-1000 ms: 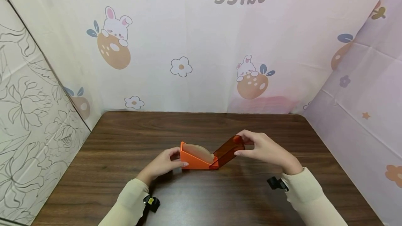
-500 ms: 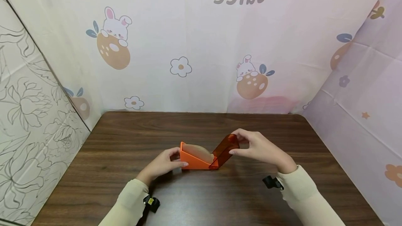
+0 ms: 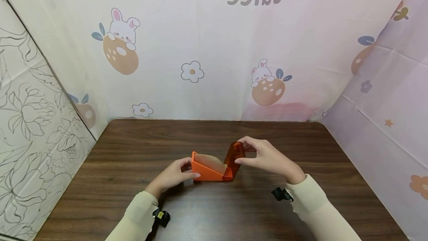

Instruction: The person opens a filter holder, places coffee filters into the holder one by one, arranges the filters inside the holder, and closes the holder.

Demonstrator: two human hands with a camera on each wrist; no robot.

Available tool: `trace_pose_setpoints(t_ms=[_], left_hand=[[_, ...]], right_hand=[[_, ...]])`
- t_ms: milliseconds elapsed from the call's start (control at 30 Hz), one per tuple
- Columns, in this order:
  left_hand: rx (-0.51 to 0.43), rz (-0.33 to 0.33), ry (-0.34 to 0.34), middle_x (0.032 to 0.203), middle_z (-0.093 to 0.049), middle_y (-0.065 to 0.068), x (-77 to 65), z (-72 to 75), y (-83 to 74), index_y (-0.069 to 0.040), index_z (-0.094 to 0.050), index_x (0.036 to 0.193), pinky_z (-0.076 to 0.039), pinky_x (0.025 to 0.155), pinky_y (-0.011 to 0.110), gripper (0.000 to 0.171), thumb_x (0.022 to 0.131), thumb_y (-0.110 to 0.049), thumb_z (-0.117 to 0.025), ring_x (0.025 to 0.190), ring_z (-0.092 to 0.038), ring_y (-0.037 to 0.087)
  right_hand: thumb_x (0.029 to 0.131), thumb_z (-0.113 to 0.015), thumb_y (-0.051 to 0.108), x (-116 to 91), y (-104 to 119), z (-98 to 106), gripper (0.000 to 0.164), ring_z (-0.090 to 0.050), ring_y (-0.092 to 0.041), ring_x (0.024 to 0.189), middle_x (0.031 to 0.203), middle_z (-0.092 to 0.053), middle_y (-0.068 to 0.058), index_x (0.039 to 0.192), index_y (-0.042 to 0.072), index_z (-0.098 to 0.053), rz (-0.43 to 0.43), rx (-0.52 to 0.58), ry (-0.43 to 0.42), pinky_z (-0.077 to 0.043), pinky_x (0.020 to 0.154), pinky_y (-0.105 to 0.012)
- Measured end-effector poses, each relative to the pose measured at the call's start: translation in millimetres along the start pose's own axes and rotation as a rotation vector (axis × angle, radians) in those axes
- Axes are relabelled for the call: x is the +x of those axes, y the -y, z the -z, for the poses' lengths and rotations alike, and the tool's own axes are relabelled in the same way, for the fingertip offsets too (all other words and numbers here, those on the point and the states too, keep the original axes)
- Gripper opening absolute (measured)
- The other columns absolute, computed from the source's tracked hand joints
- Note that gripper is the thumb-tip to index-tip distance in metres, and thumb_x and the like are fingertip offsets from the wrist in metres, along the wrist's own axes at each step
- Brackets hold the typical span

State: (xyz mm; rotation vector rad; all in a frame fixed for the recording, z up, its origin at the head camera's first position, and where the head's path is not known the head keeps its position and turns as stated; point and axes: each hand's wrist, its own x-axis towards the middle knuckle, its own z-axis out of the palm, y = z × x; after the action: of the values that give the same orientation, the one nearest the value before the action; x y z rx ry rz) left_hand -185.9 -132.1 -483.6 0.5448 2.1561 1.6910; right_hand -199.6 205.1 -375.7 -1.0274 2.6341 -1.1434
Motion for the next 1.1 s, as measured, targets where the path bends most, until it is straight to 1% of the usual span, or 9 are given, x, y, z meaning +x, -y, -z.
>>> trace_pose_setpoints(t_ms=[267,367,467,533,733,933,1100], left_hand=[[0.012,0.004,-0.003,0.118,-0.067,0.004,0.0,-0.6,-1.0,-0.01,-0.064,0.123,-0.051,0.094,0.034,0.036,0.091,-0.021,-0.076,0.116,-0.061,0.021],[0.017,0.012,-0.006,0.118,-0.067,0.003,0.2,-0.8,-1.5,-0.01,-0.064,0.123,-0.05,0.096,0.035,0.036,0.091,-0.022,-0.077,0.117,-0.06,0.021],[0.024,0.018,-0.009,0.117,-0.068,0.002,0.4,-0.8,-1.6,-0.01,-0.064,0.123,-0.05,0.097,0.037,0.037,0.091,-0.024,-0.077,0.117,-0.06,0.02],[0.027,0.018,-0.009,0.117,-0.068,0.002,0.3,-0.6,-1.6,-0.011,-0.064,0.123,-0.049,0.098,0.037,0.037,0.091,-0.024,-0.077,0.117,-0.061,0.02],[0.021,0.018,-0.002,0.12,-0.067,0.002,0.2,-0.2,-0.8,-0.011,-0.064,0.124,-0.049,0.099,0.038,0.038,0.091,-0.024,-0.077,0.118,-0.06,0.02],[0.023,0.011,-0.003,0.12,-0.067,0.002,0.0,-0.5,-0.9,-0.011,-0.064,0.124,-0.048,0.1,0.039,0.037,0.091,-0.024,-0.077,0.119,-0.06,0.02],[0.014,0.013,-0.003,0.121,-0.067,0.003,0.1,-0.4,-0.7,-0.01,-0.064,0.124,-0.048,0.1,0.039,0.038,0.091,-0.023,-0.077,0.12,-0.059,0.02]], right_hand=[[0.087,-0.077,0.046,11.7,7.6,-12.9,0.042,-0.065,-0.009,0.1,0.104,-0.068,0.014,0.119,0.026,-0.061,0.0,0.034,0.005,-0.055,0.087,-0.042],[0.086,-0.078,0.046,16.0,10.6,-18.2,0.043,-0.064,-0.009,0.102,0.106,-0.067,0.013,0.12,0.026,-0.06,-0.012,0.048,0.007,-0.054,0.089,-0.041],[0.086,-0.078,0.045,20.5,12.5,-24.6,0.043,-0.063,-0.008,0.102,0.108,-0.066,0.014,0.12,0.026,-0.061,-0.012,0.043,-0.004,-0.054,0.089,-0.038],[0.087,-0.077,0.045,23.5,13.2,-29.5,0.042,-0.062,-0.007,0.102,0.109,-0.066,0.014,0.121,0.025,-0.061,-0.001,0.035,-0.01,-0.054,0.089,-0.036],[0.089,-0.078,0.04,31.7,14.4,-42.3,0.041,-0.061,-0.006,0.101,0.109,-0.065,0.015,0.122,0.023,-0.061,0.057,0.03,-0.016,-0.054,0.089,-0.038],[0.089,-0.077,0.038,38.1,14.5,-49.2,0.04,-0.061,-0.005,0.1,0.108,-0.064,0.016,0.122,0.021,-0.062,0.095,0.009,-0.017,-0.052,0.092,-0.032],[0.09,-0.077,0.038,42.6,16.2,-55.0,0.04,-0.061,-0.006,0.097,0.106,-0.064,0.013,0.122,0.019,-0.062,0.122,0.024,-0.008,-0.053,0.089,-0.035]])
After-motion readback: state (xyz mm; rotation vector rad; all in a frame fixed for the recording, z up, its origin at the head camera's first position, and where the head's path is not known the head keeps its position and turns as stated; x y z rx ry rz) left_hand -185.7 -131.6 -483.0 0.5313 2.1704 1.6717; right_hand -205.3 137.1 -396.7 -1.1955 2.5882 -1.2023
